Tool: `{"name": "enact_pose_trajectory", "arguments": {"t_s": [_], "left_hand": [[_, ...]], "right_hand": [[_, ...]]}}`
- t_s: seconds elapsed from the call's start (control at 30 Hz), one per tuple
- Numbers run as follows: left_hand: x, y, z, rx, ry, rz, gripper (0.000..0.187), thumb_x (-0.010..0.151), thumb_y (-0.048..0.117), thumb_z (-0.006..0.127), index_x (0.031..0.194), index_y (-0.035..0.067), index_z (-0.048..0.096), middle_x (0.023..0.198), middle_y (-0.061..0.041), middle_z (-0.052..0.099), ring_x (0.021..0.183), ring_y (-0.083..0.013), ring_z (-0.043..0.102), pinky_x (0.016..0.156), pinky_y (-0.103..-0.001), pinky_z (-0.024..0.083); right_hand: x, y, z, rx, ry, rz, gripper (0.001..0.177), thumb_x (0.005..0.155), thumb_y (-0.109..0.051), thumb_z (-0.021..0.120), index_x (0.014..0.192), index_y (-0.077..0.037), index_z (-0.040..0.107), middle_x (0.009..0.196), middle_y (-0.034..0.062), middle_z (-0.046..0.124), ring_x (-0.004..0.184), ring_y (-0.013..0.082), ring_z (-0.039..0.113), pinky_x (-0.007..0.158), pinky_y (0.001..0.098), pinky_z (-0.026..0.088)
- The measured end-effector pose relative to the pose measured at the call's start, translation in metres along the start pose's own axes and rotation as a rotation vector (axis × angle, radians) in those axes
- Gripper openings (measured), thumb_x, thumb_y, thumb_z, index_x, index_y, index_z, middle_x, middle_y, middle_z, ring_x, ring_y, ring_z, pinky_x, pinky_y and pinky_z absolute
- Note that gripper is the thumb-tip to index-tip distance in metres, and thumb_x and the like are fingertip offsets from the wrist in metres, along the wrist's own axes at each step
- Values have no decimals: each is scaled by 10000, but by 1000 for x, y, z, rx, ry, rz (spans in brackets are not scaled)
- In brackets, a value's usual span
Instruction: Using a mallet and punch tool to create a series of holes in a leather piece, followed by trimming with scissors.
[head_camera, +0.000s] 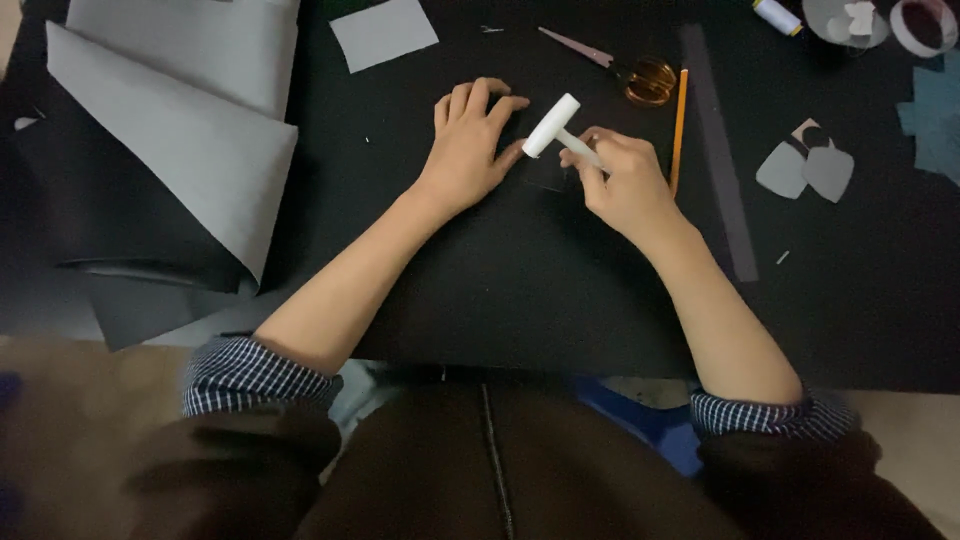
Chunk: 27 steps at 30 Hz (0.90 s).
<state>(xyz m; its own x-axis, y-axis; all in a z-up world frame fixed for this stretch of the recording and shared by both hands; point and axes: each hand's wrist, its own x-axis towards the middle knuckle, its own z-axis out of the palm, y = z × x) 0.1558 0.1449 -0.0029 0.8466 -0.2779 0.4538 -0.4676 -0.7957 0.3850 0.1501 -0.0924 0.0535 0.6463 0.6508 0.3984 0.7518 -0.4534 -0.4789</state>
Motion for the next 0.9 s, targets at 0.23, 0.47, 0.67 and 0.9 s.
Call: {"name": "enact_pose_trajectory", "arguments": {"t_s": [0.23,0.47,0.67,0.9], "left_hand": [[1,2,-5,-25,-70,-19,565,943,471,773,1385,151,627,1357,-107,496,1271,-334,421,1071,-532,327],[3,1,-9,-97,-79,-38,453,963,285,747,1384,147,649,1375,-62,551,1269,-354,420,1044,-544,343],[4,-2,-11,-272,-47,-95,502,942,106,726,1422,128,581,1252,-48,666,1222,-309,489,1047,-500,328],[9,8,-13,-694,0,-146,135,957,152,728,1068,75,727,971,-41,749,867,-176,727,726,-328,571]], "right_hand": [[-4,12,-1,80,90,198,220,1069,-18,588,905,31,726,875,134,737,692,199,688,651,339,557],[-4,16,-15,499,433,405,375,1164,-323,450,1040,-24,639,781,58,586,572,113,559,510,222,471],[-1,9,-16,677,505,558,348,1135,-328,432,1048,-58,634,774,29,543,567,92,514,512,219,445],[-3,15,-22,803,657,573,355,1070,-423,486,1017,-96,614,762,-23,513,588,64,493,513,207,443]]}}
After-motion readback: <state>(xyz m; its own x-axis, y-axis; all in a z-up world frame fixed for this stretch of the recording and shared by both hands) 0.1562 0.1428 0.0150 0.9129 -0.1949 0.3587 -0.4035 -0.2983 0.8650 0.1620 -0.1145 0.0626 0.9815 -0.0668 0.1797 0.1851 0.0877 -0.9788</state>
